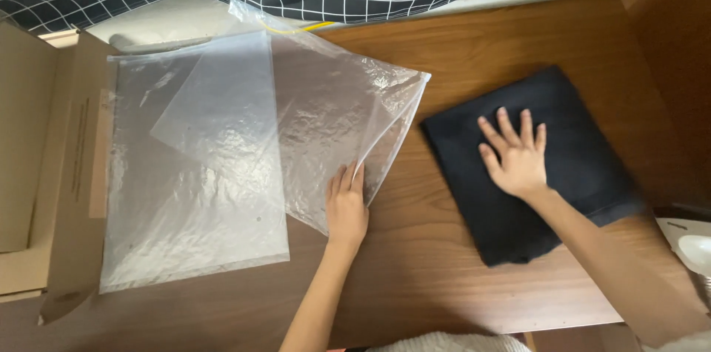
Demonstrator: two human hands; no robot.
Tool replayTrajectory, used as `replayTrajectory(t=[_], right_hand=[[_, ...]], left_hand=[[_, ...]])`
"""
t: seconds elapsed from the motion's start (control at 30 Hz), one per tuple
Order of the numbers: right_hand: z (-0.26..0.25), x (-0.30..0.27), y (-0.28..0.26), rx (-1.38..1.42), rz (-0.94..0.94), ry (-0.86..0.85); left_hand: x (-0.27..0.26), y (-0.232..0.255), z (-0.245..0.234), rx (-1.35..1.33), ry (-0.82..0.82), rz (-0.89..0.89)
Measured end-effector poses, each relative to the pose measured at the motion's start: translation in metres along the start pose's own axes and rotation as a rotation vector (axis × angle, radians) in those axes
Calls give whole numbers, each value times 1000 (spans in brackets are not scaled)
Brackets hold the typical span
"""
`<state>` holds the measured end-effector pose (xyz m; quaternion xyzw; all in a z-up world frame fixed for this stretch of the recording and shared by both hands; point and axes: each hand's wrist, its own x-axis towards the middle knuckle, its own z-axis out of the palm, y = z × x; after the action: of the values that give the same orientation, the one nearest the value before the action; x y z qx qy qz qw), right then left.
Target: Folding a black t-shirt, placing it in a plastic bag, then into a cardboard box, closing the box, and picking a grey t-shirt from a rack.
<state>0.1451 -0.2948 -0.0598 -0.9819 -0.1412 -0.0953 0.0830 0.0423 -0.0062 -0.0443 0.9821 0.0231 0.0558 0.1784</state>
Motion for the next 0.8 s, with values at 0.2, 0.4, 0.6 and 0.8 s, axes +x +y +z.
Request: replayTrajectory(t=[0.2, 0.4, 0.6, 0.8], right_hand=[[-10, -28, -31, -28, -348, 15], [-25, -54, -63, 114, -733, -65], [-33, -41, -71, 414, -896, -9], [-31, 29, -37, 326, -317, -5]], left_hand=[[3, -4, -2, -78, 16, 10], [2, -6, 1, -100, 3, 66], [-4, -4, 3, -25, -33, 124], [-11, 0, 3, 8, -35, 161]])
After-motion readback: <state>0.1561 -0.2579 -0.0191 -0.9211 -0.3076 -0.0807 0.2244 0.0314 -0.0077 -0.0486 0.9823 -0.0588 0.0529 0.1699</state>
